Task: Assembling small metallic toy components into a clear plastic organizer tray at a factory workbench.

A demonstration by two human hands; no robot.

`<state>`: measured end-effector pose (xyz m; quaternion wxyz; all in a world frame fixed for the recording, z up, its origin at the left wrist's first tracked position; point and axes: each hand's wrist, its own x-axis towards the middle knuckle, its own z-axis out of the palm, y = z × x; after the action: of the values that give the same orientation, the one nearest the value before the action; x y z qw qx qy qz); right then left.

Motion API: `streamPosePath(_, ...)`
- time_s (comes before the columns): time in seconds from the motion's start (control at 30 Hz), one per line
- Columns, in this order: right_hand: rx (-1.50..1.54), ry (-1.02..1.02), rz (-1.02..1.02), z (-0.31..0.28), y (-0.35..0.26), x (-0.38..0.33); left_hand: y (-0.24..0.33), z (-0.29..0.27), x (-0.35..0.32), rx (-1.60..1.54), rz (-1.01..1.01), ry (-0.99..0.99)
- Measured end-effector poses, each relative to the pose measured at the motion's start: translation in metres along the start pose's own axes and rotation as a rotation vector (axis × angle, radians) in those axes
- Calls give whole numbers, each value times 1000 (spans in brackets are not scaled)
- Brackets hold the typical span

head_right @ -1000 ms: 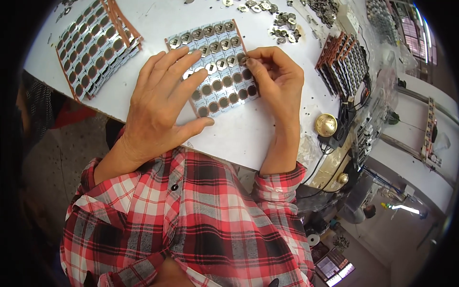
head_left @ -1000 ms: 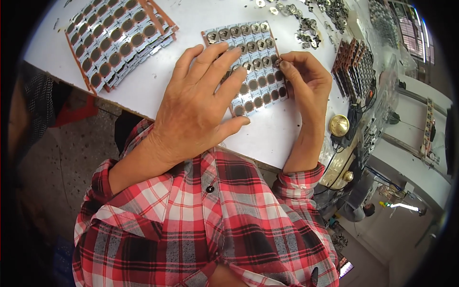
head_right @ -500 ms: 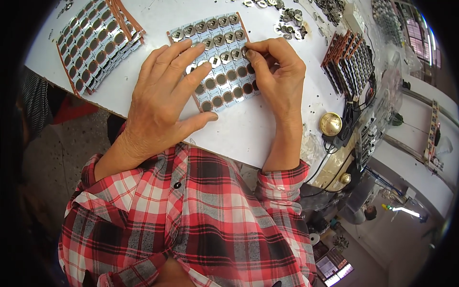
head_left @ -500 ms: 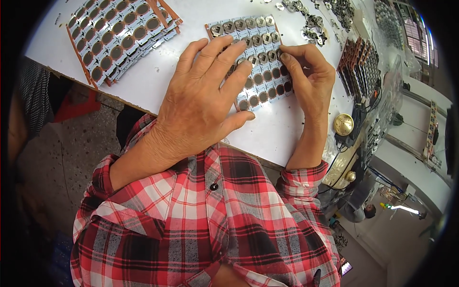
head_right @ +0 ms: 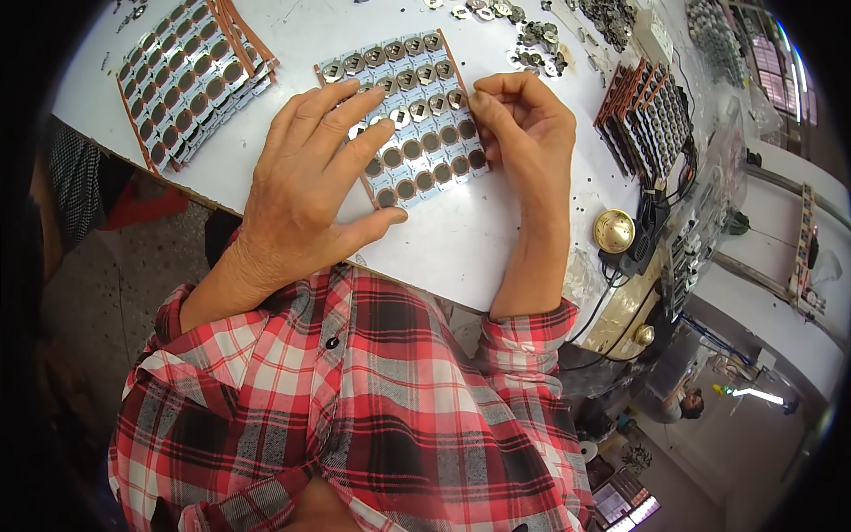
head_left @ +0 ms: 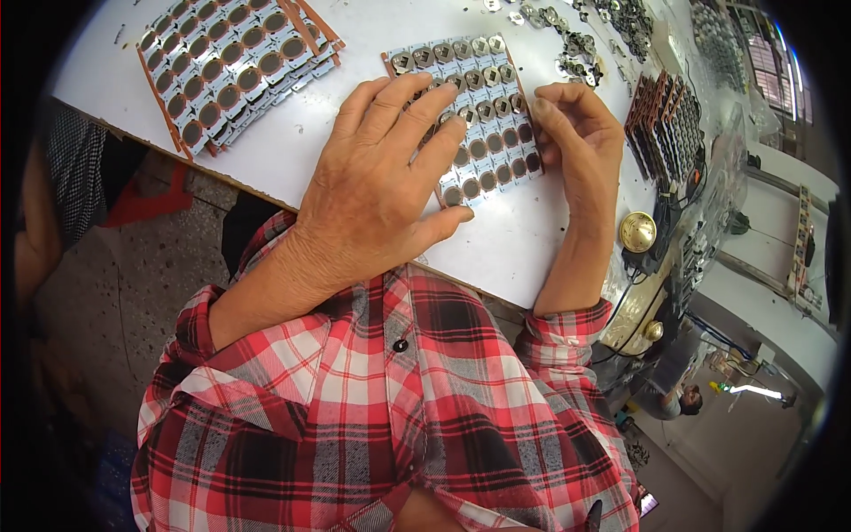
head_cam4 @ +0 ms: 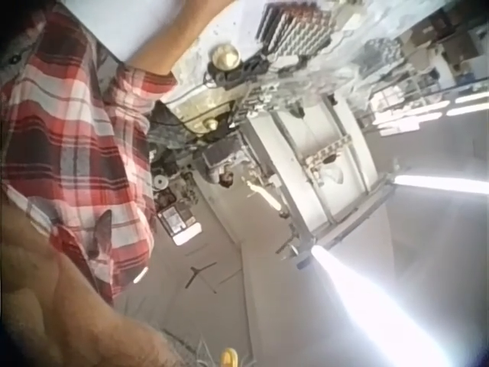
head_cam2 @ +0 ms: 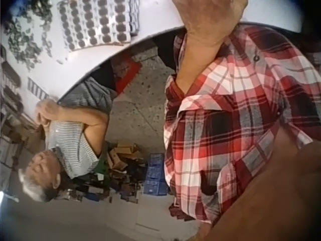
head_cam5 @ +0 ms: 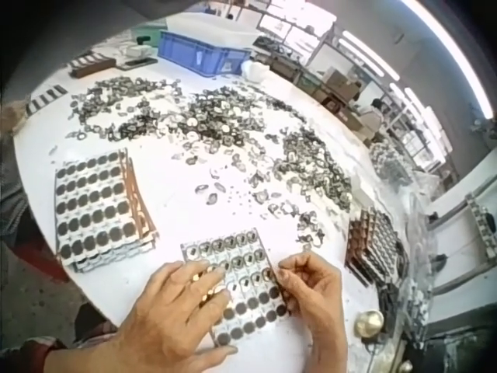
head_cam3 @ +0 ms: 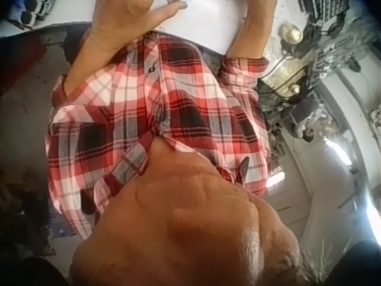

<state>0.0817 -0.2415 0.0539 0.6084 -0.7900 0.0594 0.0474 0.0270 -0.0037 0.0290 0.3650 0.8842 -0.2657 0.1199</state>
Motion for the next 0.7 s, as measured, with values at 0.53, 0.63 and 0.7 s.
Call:
streamPosePath(0.53, -285, -23, -284, 11, 10, -4, 3, 0, 0, 72, 28, 43)
streamPosePath(0.63, -195, -32, -270, 11, 12, -2, 1, 1, 0, 80, 22, 41)
streamPosePath(0.7, -110, -24, -249, 8, 4, -3, -1, 1, 2, 86, 34, 38)
